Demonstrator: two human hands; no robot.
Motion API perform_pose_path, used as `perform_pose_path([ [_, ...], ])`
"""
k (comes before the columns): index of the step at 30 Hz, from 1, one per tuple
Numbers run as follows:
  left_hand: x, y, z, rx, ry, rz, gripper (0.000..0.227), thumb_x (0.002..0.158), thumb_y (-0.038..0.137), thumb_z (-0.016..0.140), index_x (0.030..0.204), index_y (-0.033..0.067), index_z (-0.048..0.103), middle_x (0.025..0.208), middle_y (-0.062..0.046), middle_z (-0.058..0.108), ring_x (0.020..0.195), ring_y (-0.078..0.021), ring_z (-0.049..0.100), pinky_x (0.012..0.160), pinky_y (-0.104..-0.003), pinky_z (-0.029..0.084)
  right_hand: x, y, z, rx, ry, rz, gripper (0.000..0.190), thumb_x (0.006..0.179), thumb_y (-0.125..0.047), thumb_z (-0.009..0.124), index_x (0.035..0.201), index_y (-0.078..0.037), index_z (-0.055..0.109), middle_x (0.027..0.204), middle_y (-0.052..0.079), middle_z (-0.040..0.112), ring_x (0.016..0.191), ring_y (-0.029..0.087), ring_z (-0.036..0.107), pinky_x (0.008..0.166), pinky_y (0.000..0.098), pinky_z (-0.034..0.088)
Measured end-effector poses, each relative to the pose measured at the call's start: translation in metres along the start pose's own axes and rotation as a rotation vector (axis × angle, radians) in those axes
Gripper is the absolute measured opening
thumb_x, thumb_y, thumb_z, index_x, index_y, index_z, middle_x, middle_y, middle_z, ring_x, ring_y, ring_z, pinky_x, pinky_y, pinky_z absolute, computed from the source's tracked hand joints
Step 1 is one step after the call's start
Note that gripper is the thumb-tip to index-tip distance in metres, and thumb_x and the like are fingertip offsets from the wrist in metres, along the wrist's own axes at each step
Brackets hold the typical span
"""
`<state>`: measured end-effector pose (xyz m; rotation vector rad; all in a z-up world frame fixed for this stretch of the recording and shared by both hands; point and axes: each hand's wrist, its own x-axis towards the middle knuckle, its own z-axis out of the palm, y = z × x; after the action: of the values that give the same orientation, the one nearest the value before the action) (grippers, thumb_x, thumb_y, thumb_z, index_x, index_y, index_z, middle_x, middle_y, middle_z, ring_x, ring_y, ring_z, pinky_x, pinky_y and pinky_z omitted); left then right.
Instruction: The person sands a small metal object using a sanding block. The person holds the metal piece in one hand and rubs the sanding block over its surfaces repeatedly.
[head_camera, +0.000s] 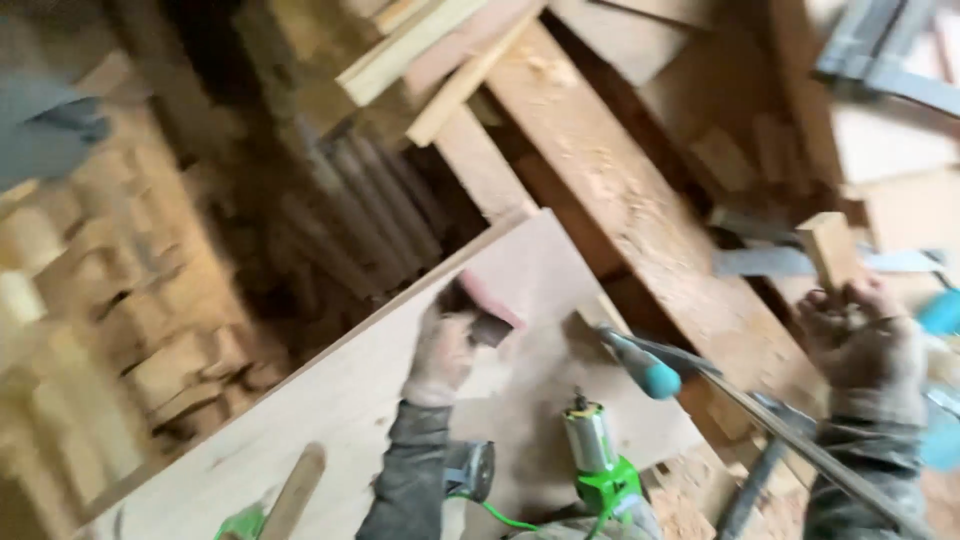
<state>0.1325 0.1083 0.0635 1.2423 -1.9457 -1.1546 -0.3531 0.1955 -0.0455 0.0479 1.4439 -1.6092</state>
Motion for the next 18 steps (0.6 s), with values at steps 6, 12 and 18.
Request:
perform_pose_path([
  [6,-0.064,-0.01,0.015,-0.917,0.604,-0.907,0.021,0.087,-0.002,0.069,0.105,0.0078,0.061,0.099,-0.018,0.074,0.087,-0.0299,0.073,0.072,-0.042,0.059,-0.125,-0.011,-0.048,0.295,0.351,0.222,0.011,0.095,-0.027,0.072,0.085,-0.022,0.072,0.084,-0.009,0.073,0.084,0.017,0.067,0.085,0.0324,0.061],
  [12,-0.14,0.029,0.037,-0.695,0.43,-0.879,0.041,0.086,0.001,0.062,0.124,0.0177,0.064,0.117,-0.008,0.07,0.095,-0.0234,0.067,0.071,-0.036,0.054,-0.267,0.025,-0.064,0.452,-0.191,-0.047,0.048,0.085,-0.009,0.061,0.131,0.003,0.058,0.121,0.035,0.063,0.098,0.042,0.065,0.09,0.0484,0.057],
  [18,-0.219,0.056,0.056,-0.674,0.409,-0.971,0.016,0.084,0.015,0.074,0.099,0.0103,0.069,0.081,-0.007,0.066,0.069,-0.0212,0.06,0.054,-0.034,0.046,-0.387,0.068,-0.034,-0.454,-0.008,-0.319,0.084,0.068,0.018,0.059,0.148,-0.004,0.047,0.144,0.013,0.057,0.13,0.023,0.055,0.118,0.0374,0.044],
])
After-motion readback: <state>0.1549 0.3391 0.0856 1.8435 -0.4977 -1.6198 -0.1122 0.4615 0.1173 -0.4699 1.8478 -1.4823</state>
